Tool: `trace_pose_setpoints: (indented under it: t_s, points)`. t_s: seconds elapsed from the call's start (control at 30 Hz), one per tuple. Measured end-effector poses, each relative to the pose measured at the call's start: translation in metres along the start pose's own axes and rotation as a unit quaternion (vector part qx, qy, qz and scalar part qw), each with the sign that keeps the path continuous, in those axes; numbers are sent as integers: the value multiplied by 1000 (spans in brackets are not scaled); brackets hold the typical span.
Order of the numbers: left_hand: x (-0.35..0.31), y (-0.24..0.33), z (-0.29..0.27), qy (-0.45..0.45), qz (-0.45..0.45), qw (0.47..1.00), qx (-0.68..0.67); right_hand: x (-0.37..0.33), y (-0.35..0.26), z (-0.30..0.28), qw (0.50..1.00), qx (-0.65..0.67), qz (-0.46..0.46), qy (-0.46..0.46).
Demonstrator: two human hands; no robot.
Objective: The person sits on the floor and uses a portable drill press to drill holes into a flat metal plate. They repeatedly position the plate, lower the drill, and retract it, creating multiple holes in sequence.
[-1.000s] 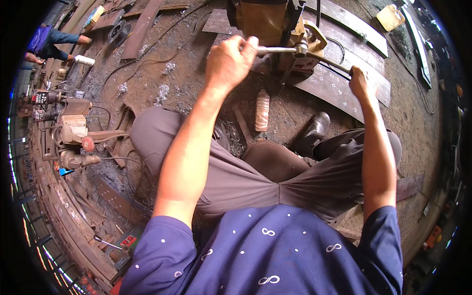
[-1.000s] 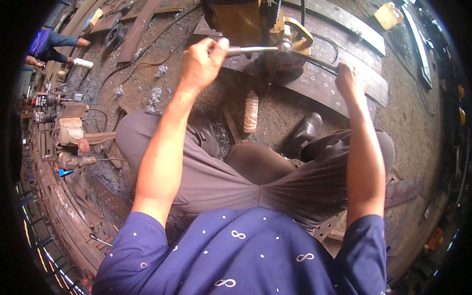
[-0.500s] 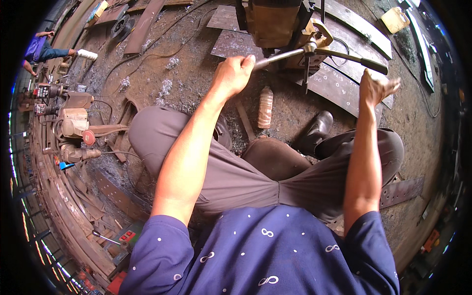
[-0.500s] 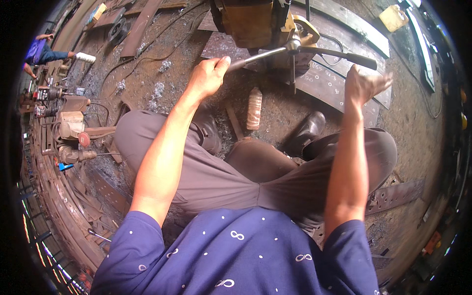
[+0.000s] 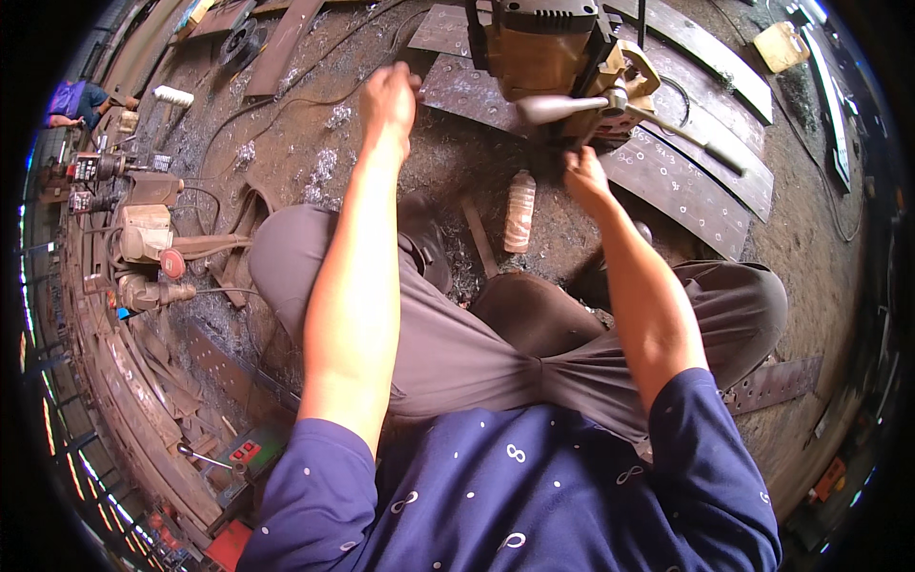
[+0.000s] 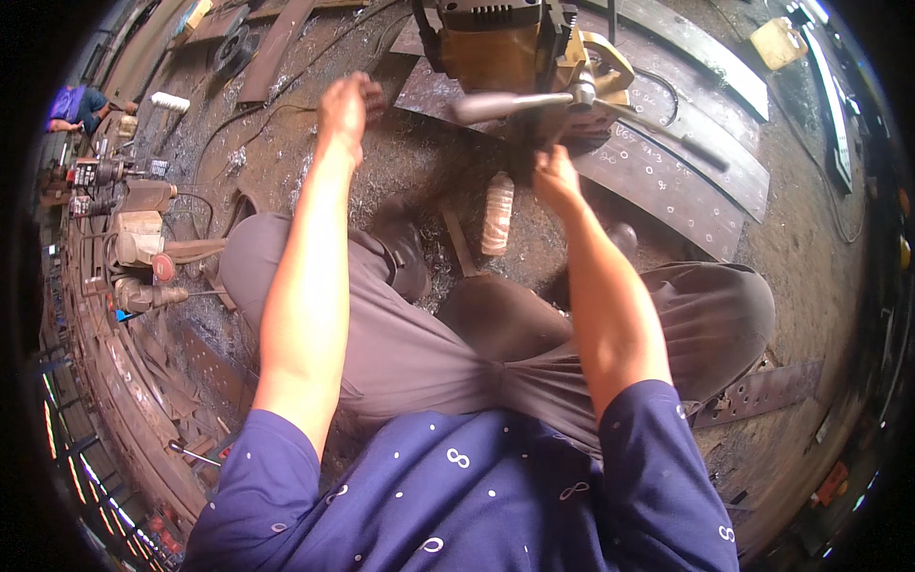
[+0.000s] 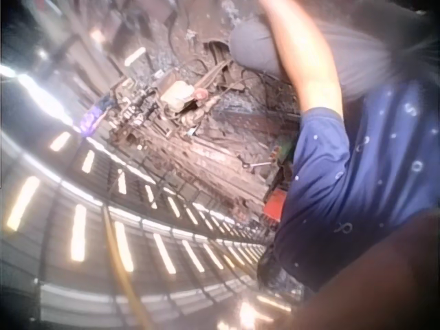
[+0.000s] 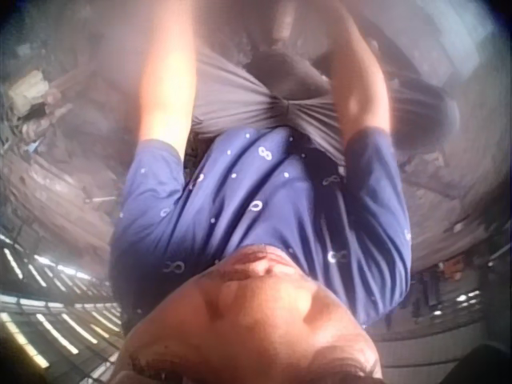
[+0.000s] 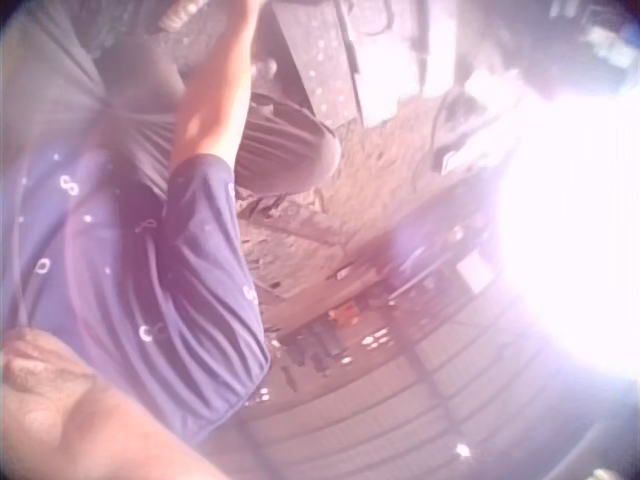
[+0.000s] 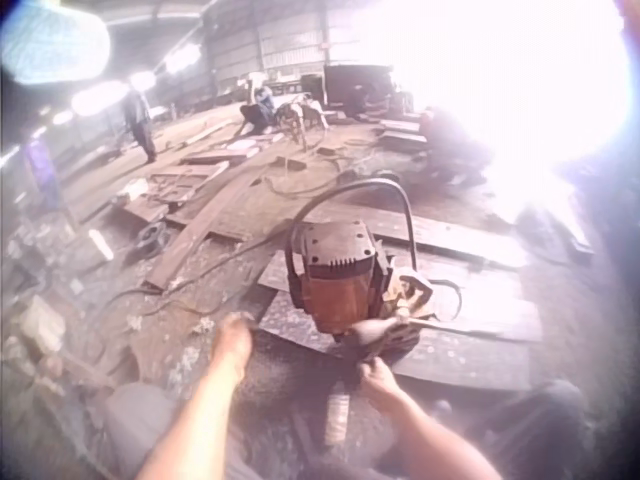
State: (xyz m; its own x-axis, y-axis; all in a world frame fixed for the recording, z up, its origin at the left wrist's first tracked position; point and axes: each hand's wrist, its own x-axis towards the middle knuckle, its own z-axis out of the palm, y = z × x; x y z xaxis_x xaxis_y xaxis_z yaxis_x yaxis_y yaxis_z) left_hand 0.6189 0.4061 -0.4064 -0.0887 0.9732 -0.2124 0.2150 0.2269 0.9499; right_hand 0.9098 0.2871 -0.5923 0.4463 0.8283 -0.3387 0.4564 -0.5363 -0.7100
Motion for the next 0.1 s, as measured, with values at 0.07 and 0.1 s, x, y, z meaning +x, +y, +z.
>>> trace_pose_setpoints:
  t_s: [0.07,0.1]
  points:
    - [-9,27,5,-21,114,993,7,2,27,-28,994,-103,-7,40]
    - [-11,24,0,-15,110,994,8,8,36,-54,991,-123,-43,43]
